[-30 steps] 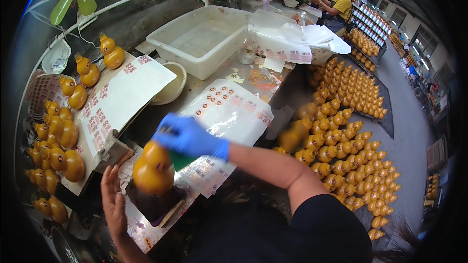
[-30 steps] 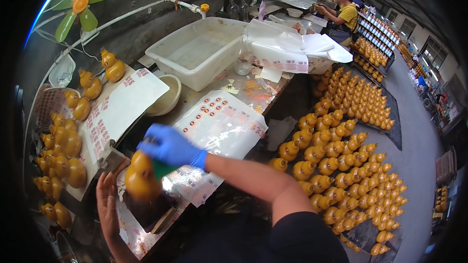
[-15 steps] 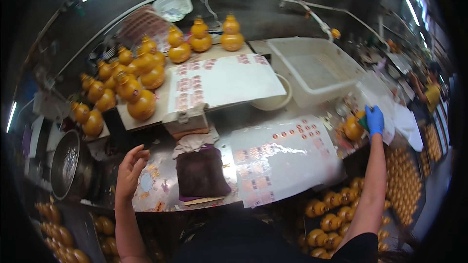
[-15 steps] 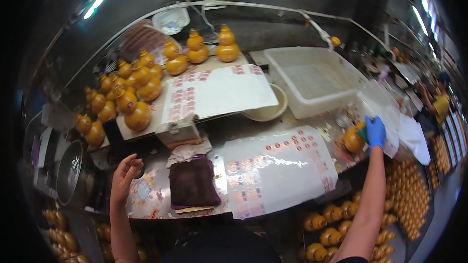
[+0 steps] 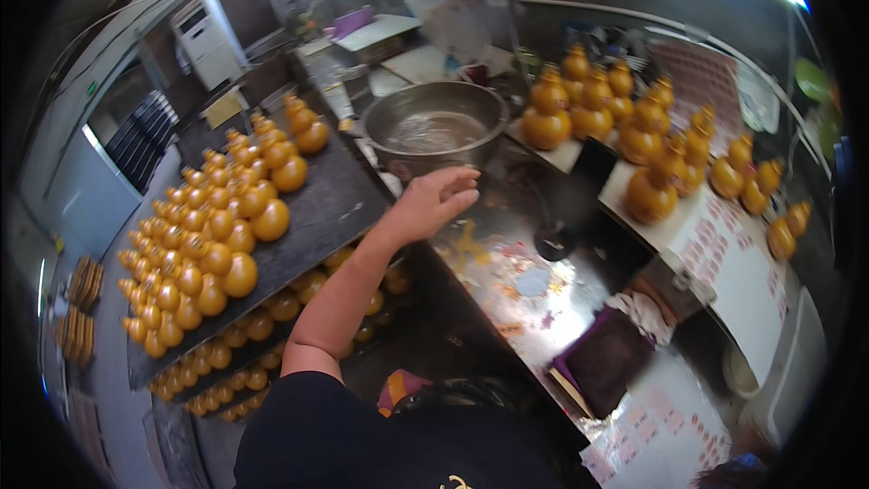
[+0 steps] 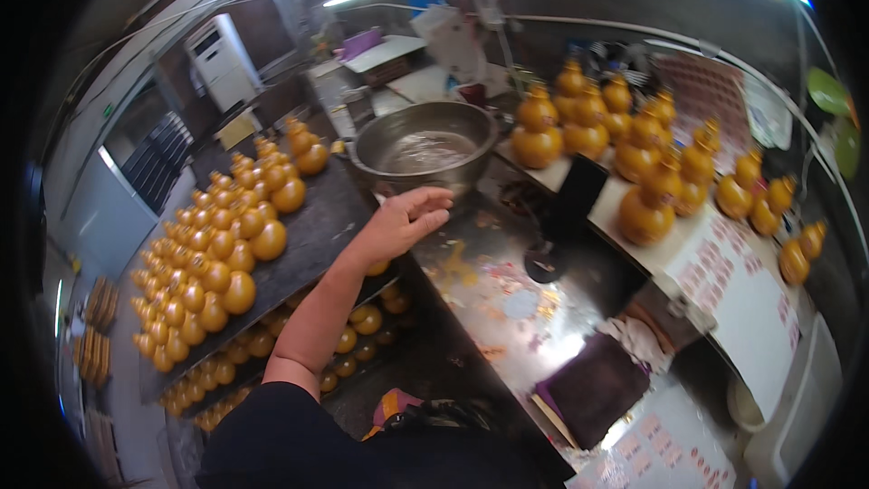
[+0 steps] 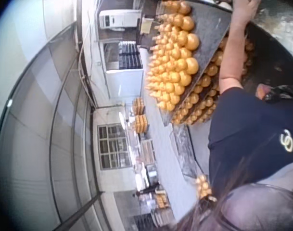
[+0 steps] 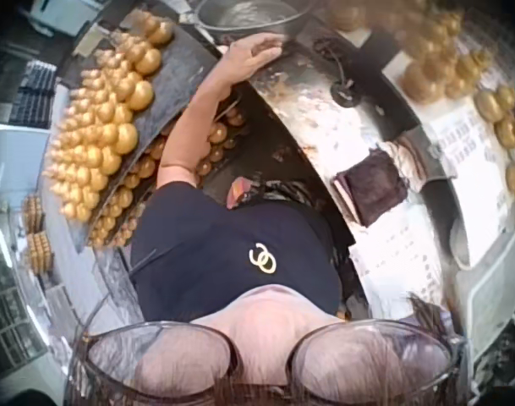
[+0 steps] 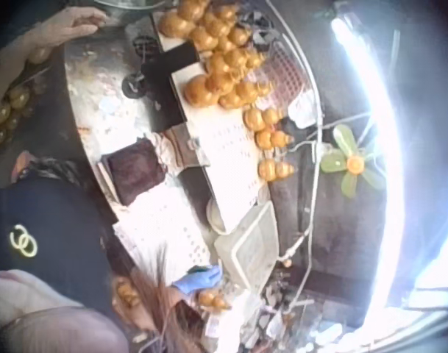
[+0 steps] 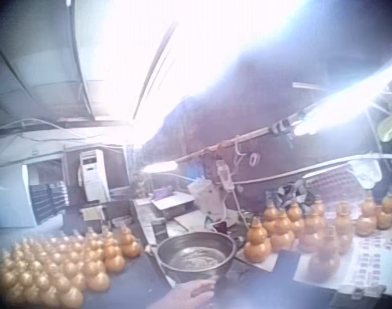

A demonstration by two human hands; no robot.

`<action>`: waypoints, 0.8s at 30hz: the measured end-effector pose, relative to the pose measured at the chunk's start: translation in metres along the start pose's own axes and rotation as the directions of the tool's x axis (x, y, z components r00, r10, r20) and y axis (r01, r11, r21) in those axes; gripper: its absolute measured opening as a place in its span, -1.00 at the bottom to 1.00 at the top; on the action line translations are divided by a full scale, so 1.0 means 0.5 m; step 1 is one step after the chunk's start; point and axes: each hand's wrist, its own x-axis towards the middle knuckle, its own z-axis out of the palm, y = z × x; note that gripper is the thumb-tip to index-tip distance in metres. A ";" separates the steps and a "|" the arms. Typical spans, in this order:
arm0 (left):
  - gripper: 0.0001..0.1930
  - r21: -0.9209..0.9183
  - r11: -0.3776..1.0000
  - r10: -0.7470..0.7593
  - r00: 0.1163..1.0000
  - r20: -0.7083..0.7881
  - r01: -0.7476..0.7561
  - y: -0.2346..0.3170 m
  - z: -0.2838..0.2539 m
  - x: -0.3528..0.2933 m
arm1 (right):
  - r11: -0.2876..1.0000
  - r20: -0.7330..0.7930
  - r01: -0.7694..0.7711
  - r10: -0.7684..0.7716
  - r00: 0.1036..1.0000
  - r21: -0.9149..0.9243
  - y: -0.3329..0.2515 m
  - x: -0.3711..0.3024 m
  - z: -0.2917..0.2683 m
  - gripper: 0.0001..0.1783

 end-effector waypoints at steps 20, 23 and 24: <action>-0.61 0.676 0.104 0.119 0.666 -0.737 0.729 -0.322 -0.750 -0.013 | 0.905 0.619 -0.363 0.158 0.769 0.220 -0.323 -0.115 0.291 -0.73; -0.65 0.584 0.223 -0.208 0.624 -0.753 0.780 -0.349 -0.783 -0.022 | 0.879 0.644 -0.408 0.166 0.747 0.246 -0.334 -0.129 0.311 -0.74; -0.65 0.606 0.242 -0.226 0.651 -0.724 0.758 -0.349 -0.770 -0.021 | 0.874 0.644 -0.418 0.173 0.745 0.248 -0.334 -0.129 0.307 -0.75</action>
